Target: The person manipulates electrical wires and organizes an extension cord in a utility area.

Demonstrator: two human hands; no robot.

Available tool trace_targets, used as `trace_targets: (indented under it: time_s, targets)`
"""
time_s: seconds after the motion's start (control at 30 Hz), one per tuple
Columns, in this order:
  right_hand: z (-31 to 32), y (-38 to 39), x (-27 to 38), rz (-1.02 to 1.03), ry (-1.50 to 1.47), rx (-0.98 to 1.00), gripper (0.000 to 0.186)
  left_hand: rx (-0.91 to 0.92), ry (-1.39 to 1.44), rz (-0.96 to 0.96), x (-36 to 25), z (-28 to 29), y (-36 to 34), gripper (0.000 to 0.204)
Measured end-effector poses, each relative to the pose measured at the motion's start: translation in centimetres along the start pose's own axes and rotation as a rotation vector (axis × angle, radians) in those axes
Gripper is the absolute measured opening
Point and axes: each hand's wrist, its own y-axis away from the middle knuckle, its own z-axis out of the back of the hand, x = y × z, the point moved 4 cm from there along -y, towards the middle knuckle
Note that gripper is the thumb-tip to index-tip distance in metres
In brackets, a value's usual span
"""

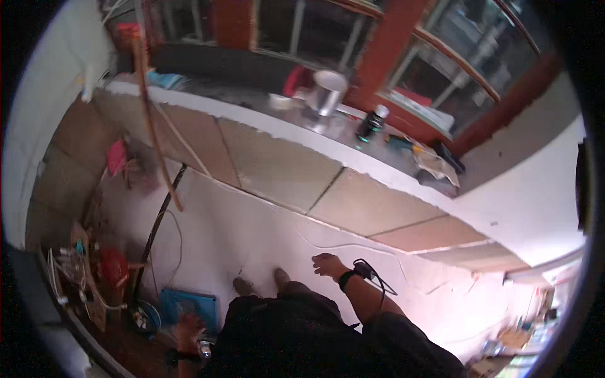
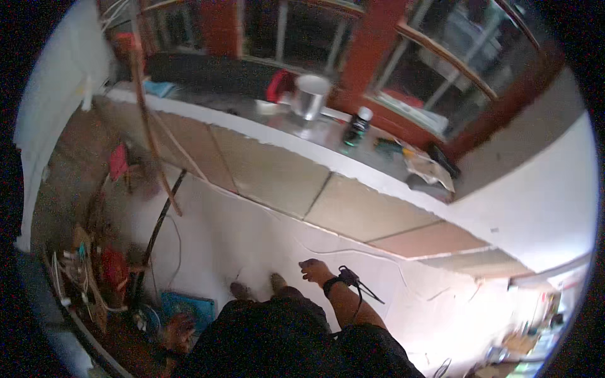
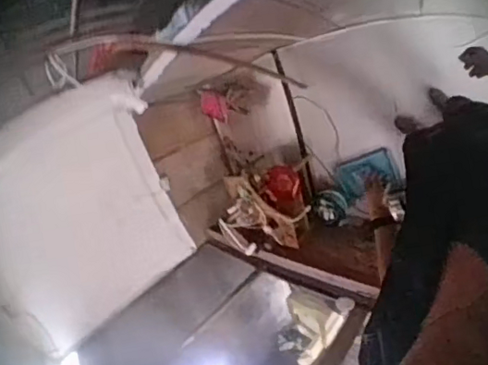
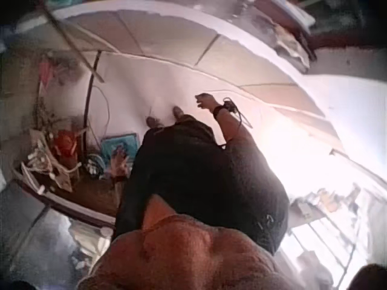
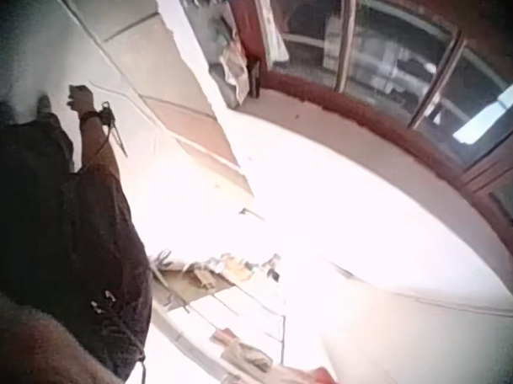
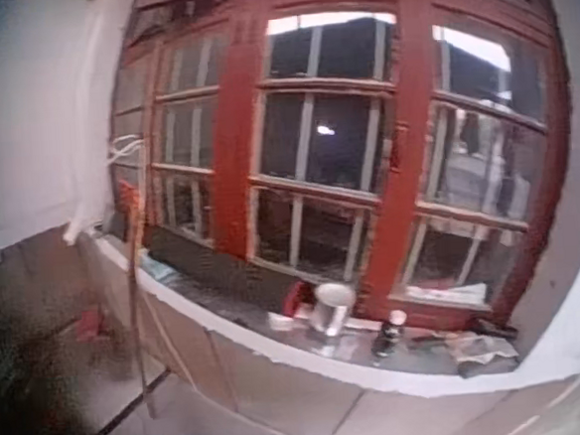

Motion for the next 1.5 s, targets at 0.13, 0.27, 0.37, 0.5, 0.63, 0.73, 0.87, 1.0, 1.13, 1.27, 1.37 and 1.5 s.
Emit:
trace_targets:
  time_s: [0.13,0.27,0.37,0.5,0.63,0.73,0.87,1.0,1.13,1.27,1.37,1.5]
  targets:
    - [5.2,3.7,-2.5,0.033,-0.096,-0.173,0.035,0.321,0.506,0.446,-0.9,-3.4,-4.4,0.013]
    - [8.7,8.0,-7.7,0.026,-0.315,-0.411,0.041,0.085,-0.563,0.176,-8.3,-14.0,-5.6,0.021]
    - [8.7,11.8,-11.8,0.027,-0.451,-0.483,0.046,0.266,-0.367,0.347,-8.6,-14.5,-12.9,0.028]
    - [7.3,15.3,-20.1,-0.036,-0.669,-0.581,0.05,0.402,-1.192,-0.206,-13.4,-27.2,-16.5,0.024]
    - [5.9,17.1,-26.1,-0.069,-0.807,-0.599,0.05,0.81,-1.251,-0.82,-16.3,-49.4,-12.2,0.023]
    - [5.6,18.1,-27.3,-0.047,-0.946,-0.636,0.047,0.863,-1.214,-1.389,-18.3,-64.1,-6.6,0.031]
    - [7.3,18.0,-29.1,-0.07,-0.982,-0.634,0.042,0.785,-1.165,-1.658,-19.1,-77.3,-4.5,0.034]
    - [11.6,17.2,-28.8,-0.12,-1.026,-0.634,0.045,0.565,-1.256,-1.78,-17.9,-84.7,-7.9,0.035]
    - [15.9,17.0,-27.8,-0.08,-0.942,-0.599,0.04,0.415,-1.411,-1.793,-16.4,-87.4,-10.9,0.038]
    - [18.9,16.7,-27.0,-0.089,-0.936,-0.612,0.043,0.421,-1.594,-1.635,-15.6,-88.5,-12.1,0.039]
    - [20.5,16.3,-26.3,-0.112,-0.905,-0.583,0.044,0.44,-1.587,-1.682,-15.6,-88.9,-12.2,0.037]
    - [22.0,14.7,-26.8,-0.107,-0.903,-0.523,0.044,0.429,-1.683,-1.572,-16.0,-89.4,-11.5,0.034]
